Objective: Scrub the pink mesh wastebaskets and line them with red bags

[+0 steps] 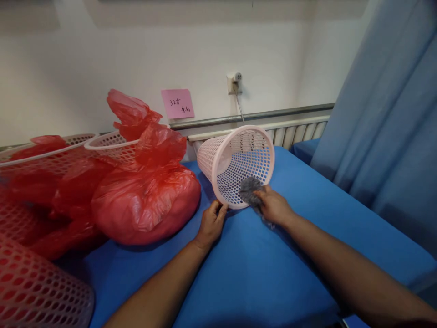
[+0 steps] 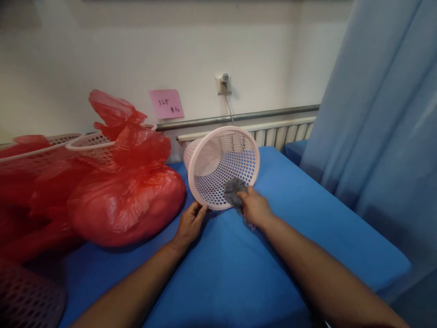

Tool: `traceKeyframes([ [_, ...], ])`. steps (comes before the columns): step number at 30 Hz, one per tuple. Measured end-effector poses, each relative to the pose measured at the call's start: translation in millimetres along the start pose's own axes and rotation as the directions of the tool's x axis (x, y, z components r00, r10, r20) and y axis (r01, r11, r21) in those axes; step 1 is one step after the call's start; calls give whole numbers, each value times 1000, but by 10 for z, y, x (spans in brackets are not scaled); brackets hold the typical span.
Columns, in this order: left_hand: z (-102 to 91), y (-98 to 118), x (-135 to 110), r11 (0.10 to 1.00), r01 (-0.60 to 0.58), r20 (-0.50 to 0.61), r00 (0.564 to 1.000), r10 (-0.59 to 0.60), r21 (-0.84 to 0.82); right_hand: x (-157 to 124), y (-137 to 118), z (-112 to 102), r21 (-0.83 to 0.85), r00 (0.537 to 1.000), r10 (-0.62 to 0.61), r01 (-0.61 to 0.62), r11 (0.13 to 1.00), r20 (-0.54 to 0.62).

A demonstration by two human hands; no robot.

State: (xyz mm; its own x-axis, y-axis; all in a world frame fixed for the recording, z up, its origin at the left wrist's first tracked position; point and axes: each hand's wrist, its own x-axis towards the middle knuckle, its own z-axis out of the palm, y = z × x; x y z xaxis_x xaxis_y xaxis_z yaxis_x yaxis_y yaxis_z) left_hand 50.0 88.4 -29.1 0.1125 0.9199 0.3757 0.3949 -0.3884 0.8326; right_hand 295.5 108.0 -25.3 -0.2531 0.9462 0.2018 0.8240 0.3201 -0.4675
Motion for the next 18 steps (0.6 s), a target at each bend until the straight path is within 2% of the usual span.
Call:
traceKeyframes([
  [2, -9, -10, -1, 1000, 0, 5, 1000, 0, 7, -48, -138, 103, 173, 975, -204, 187, 967, 86],
  [3, -19, -9, -2, 1000, 6, 8, 1000, -6, 12, -49, -161, 123, 238, 956, -273, 243, 941, 106],
  [4, -31, -2, -4, 1000, 17, 10, 1000, -17, 16, -34, -145, 118, 247, 955, -279, 247, 937, 105],
  [5, -44, 12, -6, 999, 29, 7, 1000, -30, 17, -3, -93, 88, 199, 973, -218, 198, 960, 82],
  [7, -65, 56, -9, 999, 39, -2, 999, -39, 12, 83, 76, -22, 37, 1000, -8, 9, 999, -28],
  [9, -68, 100, -10, 1000, 25, -22, 999, -25, 12, 154, 231, -127, -63, 979, 143, -153, 986, -148],
  [10, -61, 113, -11, 1000, 11, -30, 999, -10, 17, 169, 268, -152, -74, 975, 157, -171, 983, -160],
  [12, -30, 105, -11, 1000, -9, -15, 1000, 9, 29, 147, 228, -127, -63, 989, 105, -112, 992, -105],
  [14, 12, 50, -10, 1000, -1, 40, 999, 0, 20, 77, 73, -22, -15, 1000, 1, -1, 1000, -10],
  [16, 42, -23, -7, 1000, 28, 96, 995, -28, -3, 6, -92, 90, 125, 988, -135, 125, 984, 71],
  [18, 42, -72, 0, 999, 46, 114, 993, -43, -21, -24, -159, 134, 271, 967, -231, 195, 943, 107],
])
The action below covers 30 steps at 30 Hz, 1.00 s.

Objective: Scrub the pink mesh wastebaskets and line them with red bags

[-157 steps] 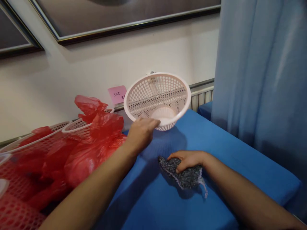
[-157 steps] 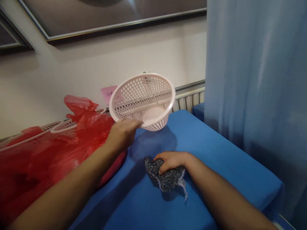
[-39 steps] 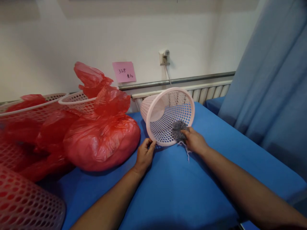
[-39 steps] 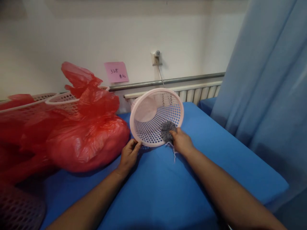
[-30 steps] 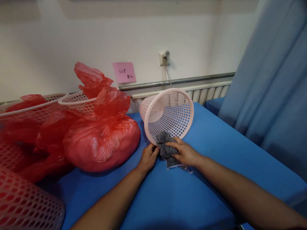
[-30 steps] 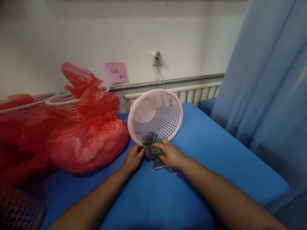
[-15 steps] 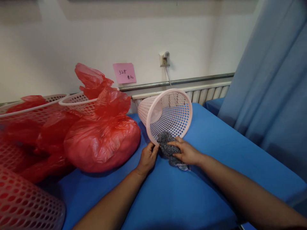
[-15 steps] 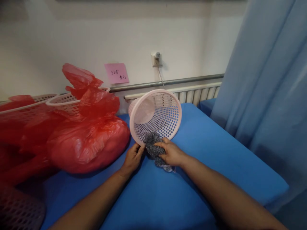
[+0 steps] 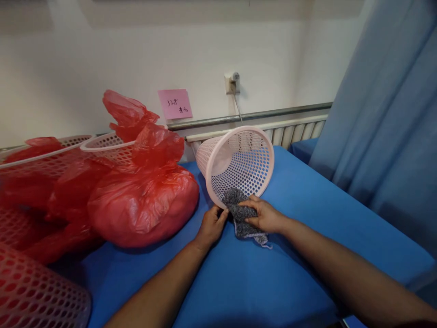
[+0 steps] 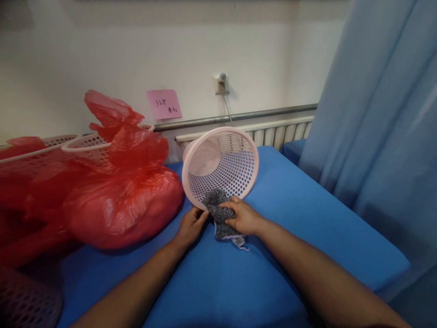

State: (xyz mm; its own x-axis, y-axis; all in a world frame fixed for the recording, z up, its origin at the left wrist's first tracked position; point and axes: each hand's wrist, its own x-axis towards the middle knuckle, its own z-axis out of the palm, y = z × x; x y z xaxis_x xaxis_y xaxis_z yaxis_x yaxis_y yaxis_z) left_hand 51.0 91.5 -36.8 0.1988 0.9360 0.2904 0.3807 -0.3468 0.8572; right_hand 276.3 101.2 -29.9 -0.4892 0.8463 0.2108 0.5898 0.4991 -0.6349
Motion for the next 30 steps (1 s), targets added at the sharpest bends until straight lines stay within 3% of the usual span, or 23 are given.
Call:
traceKeyframes([
  [1, -12, -4, 3, 1000, -3, -12, 1000, 3, -1, -1, 16, -20, 23, 1000, 6, -6, 1000, -5],
  [3, -49, 30, 6, 1000, -19, -64, 998, 20, 10, 2, 118, -145, -79, 986, 130, -139, 987, -103],
  [5, -81, 95, 4, 999, -35, -135, 990, 38, 28, 5, 248, -308, -231, 928, 258, -322, 918, -270],
  [7, -85, 148, 0, 998, -42, -172, 984, 48, 38, 5, 321, -402, -297, 881, 306, -420, 858, -361],
  [9, -58, 155, -4, 998, -46, -152, 987, 51, 36, 1, 290, -365, -283, 906, 297, -382, 880, -302],
  [12, 4, 79, -2, 1000, -28, -49, 998, 28, 9, -13, 117, -141, -69, 985, 154, -160, 985, -83],
  [14, 23, 21, 4, 1000, -4, 4, 1000, 4, -7, -23, 28, -27, 98, 999, 33, -33, 995, 2],
  [16, 10, 4, 6, 1000, -2, -1, 1000, 2, -3, -26, 32, -34, 98, 1000, 30, -30, 995, 2],
  [18, -25, 41, 1, 999, -27, -54, 998, 29, 29, -21, 128, -158, -68, 983, 157, -164, 984, -98],
  [20, -59, 109, -13, 996, -56, -114, 991, 64, 67, -13, 252, -318, -224, 925, 277, -337, 914, -259],
  [22, -71, 162, -26, 994, -70, -142, 986, 82, 88, -9, 321, -410, -286, 877, 323, -431, 856, -355],
  [23, -65, 171, -30, 993, -72, -143, 986, 85, 89, -8, 318, -408, -292, 881, 321, -427, 856, -347],
  [25, -36, 147, -29, 995, -68, -113, 991, 77, 76, -13, 240, -309, -245, 933, 271, -327, 913, -235],
  [28, 12, 54, -11, 999, -34, -20, 999, 34, 28, -19, 60, -78, 11, 997, 75, -74, 997, -32],
  [30, 17, 16, -1, 1000, -10, 16, 1000, 10, 5, -15, 14, -14, 125, 1000, -11, 12, 992, -4],
])
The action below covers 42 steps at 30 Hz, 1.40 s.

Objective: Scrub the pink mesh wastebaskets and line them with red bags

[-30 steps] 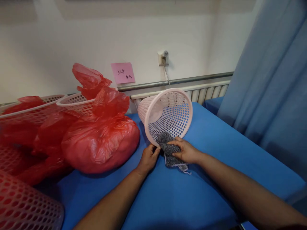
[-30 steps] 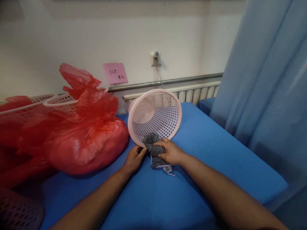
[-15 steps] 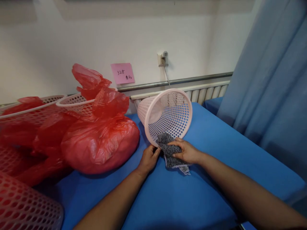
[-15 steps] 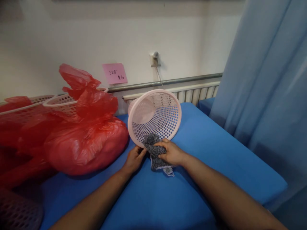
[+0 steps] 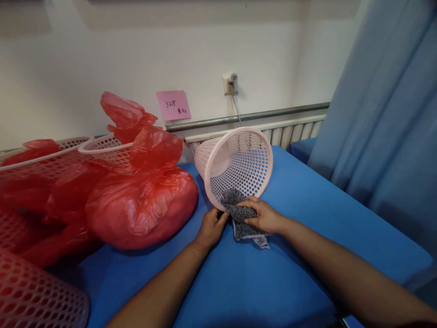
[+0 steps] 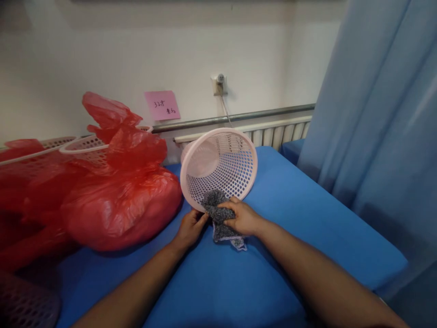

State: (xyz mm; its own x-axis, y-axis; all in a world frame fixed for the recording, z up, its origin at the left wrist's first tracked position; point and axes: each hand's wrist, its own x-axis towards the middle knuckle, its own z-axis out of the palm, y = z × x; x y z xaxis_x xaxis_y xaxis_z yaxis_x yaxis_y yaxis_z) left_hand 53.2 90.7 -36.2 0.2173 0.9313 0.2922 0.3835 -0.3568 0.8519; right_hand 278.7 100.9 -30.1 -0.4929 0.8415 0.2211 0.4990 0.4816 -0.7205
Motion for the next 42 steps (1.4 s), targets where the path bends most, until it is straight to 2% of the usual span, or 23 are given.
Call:
traceKeyframes([
  [1, -8, 0, 2, 1000, 2, -7, 1000, -2, 0, 4, 15, -19, -17, 1000, 13, -13, 1000, -22],
  [3, -39, 37, -3, 1000, -9, -60, 998, 10, 17, 13, 99, -145, -169, 979, 140, -165, 972, -151],
  [5, -71, 94, -12, 999, -23, -131, 991, 27, 34, 19, 204, -305, -296, 907, 268, -367, 882, -325],
  [7, -84, 129, -19, 999, -28, -174, 984, 35, 41, 17, 258, -384, -339, 860, 315, -459, 821, -402],
  [9, -70, 118, -18, 999, -23, -165, 986, 28, 31, 9, 221, -325, -345, 910, 270, -374, 861, -314],
  [11, -40, 68, -8, 1000, -1, -108, 994, 1, 4, -1, 118, -169, -271, 977, 153, -189, 944, -146],
  [13, -16, 11, 5, 999, 31, -30, 999, -32, -36, -7, 17, -28, -136, 1000, 14, -15, 991, -12],
  [14, -11, -9, 10, 998, 44, -3, 999, -45, -54, -8, -10, 3, -109, 1000, -14, 15, 994, 8],
  [15, -12, -18, 13, 996, 53, 9, 999, -52, -67, -6, -15, -3, -124, 1000, 0, 1, 992, 3],
  [17, -27, -2, 11, 996, 50, -9, 999, -51, -72, 1, 43, -112, -226, 991, 110, -125, 966, -77],
  [20, -56, 63, -3, 999, 17, -76, 997, -20, -44, 10, 195, -354, -357, 909, 280, -384, 851, -310],
  [22, -61, 90, -10, 1000, -1, -104, 995, -1, -25, 5, 237, -411, -396, 879, 308, -445, 803, -364],
  [24, -50, 78, -10, 1000, -1, -99, 995, -1, -26, -9, 194, -332, -393, 930, 259, -347, 851, -260],
  [26, -34, 36, -3, 999, 23, -37, 999, -24, -37, -23, 99, -176, -281, 990, 118, -137, 950, -83],
  [28, -30, -10, 6, 997, 60, 35, 998, -58, -43, -28, 23, -52, -120, 999, -40, 44, 992, 36],
  [29, -36, -24, 9, 997, 71, 48, 996, -69, -43, -26, 14, -33, -77, 996, -76, 80, 994, 51],
  [30, -48, -29, 10, 996, 73, 35, 997, -71, -43, -21, 29, -47, -82, 997, -66, 69, 994, 39],
  [32, -81, -7, 5, 998, 47, -57, 997, -49, -36, -4, 124, -164, -212, 995, 70, -84, 974, -76],
  [34, -109, 42, -6, 1000, 19, -150, 988, -21, -18, 12, 252, -325, -329, 942, 218, -297, 896, -257],
  [36, -112, 88, -18, 1000, 9, -191, 982, -12, -18, 17, 329, -421, -366, 893, 277, -405, 838, -354],
  [38, -84, 102, -24, 999, 9, -160, 987, -16, -44, 10, 301, -390, -371, 921, 249, -353, 859, -299],
  [40, -41, 79, -21, 997, 23, -89, 996, -30, -74, -4, 185, -255, -320, 978, 147, -187, 929, -145],
  [42, -10, 44, -11, 994, 55, -24, 998, -58, -96, -16, 53, -111, -198, 1000, -1, 1, 980, 3],
])
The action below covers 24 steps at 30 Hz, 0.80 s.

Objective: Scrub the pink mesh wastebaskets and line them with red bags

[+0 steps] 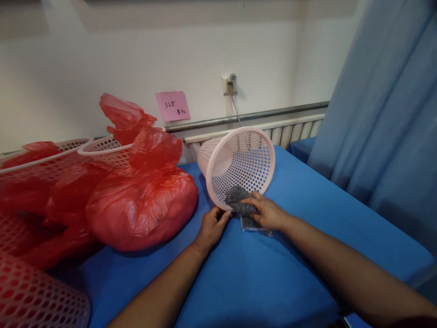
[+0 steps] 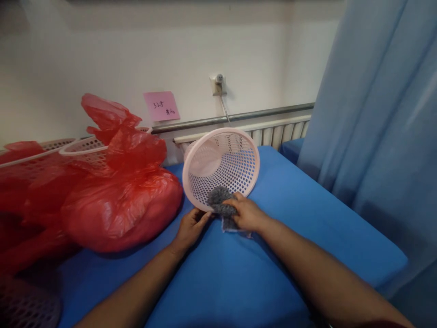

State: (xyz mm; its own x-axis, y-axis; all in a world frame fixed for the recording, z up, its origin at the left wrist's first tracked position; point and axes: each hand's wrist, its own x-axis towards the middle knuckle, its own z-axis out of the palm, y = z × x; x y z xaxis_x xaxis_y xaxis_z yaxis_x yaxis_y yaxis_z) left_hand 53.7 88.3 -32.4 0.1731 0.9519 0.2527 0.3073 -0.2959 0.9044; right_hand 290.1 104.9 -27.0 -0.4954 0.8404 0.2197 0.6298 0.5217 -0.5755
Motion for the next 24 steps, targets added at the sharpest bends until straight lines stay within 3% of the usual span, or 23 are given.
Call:
traceKeyframes([
  [2, -1, -15, 9, 1000, 22, 7, 1000, -22, -8, -4, -76, 40, 40, 998, -57, 57, 998, 24],
  [5, -44, 38, 1, 1000, -1, -100, 995, 3, 20, 7, 33, -89, -125, 984, 147, -159, 979, -103],
  [7, -70, 93, -13, 999, -13, -182, 983, 19, 34, 15, 172, -221, -191, 930, 282, -328, 925, -235],
  [9, -74, 124, -25, 999, -22, -208, 978, 30, 40, 16, 254, -289, -193, 900, 324, -387, 902, -292],
  [11, -54, 108, -27, 997, -44, -170, 984, 53, 59, 12, 227, -244, -189, 921, 298, -348, 918, -250],
  [14, -14, 17, -7, 997, -49, -47, 998, 53, 66, 10, 62, -40, -13, 993, 110, -110, 994, -50],
  [17, -13, -61, 16, 999, -9, 2, 1000, 9, 34, 17, -10, 74, 182, 998, -48, 42, 982, 28],
  [20, -48, -44, 12, 999, -8, -70, 997, 11, 33, 20, 136, -55, -4, 988, 131, -132, 991, -87],
  [22, -65, 7, -4, 999, -25, -141, 990, 30, 42, 17, 275, -201, -126, 936, 276, -307, 943, -219],
  [24, -62, 53, -20, 998, -40, -180, 982, 49, 53, 11, 349, -288, -160, 903, 330, -381, 910, -277],
])
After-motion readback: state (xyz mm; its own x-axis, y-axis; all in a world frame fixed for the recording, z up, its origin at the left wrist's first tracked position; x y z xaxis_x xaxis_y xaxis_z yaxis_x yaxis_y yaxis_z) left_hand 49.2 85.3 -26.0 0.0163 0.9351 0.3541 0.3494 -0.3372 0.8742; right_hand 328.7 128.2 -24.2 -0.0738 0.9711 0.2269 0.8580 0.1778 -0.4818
